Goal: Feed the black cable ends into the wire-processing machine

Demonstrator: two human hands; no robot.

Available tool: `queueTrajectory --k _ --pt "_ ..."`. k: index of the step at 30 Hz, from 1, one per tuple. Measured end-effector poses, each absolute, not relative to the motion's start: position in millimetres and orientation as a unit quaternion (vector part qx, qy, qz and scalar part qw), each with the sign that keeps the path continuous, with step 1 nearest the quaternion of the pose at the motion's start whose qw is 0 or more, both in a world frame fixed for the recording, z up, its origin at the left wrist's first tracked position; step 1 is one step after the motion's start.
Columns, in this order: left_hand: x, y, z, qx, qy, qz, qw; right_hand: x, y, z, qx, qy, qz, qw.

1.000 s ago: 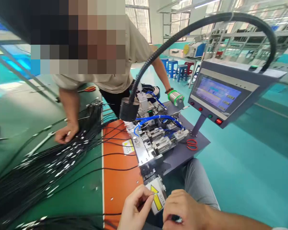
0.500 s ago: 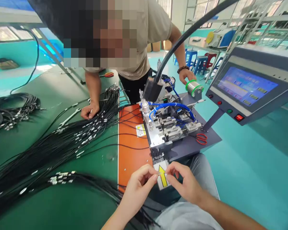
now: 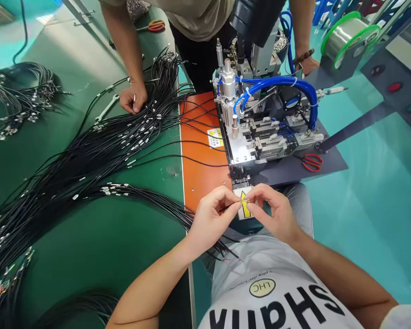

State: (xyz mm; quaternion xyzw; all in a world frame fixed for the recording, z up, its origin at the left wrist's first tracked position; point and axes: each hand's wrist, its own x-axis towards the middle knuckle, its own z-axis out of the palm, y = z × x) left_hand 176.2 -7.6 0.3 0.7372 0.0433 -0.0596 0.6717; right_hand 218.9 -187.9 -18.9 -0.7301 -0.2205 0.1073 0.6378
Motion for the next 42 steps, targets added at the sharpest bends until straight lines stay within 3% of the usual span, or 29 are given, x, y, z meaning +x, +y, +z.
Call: queueTrajectory --k 6,13,22,32,42 --pt "178 -10 -5 0.737 0.054 -0.065 0.671 224 -186 -22 -0.740 -0.198 0.104 0.634" --pt "181 -10 -11 0.727 0.074 -0.101 0.676 231 -188 -31 -0.676 -0.115 0.271 0.675" --pt "187 -12 -17 0.694 0.096 -0.119 0.704 231 -193 -33 -0.753 -0.142 0.200 0.611" --pt "190 -13 -23 0.650 0.115 -0.133 0.739 219 -184 -49 -0.760 -0.129 0.193 0.607" --pt "187 -16 -32 0.692 0.115 -0.126 0.702 233 -199 -42 -0.759 -0.146 0.197 0.603"
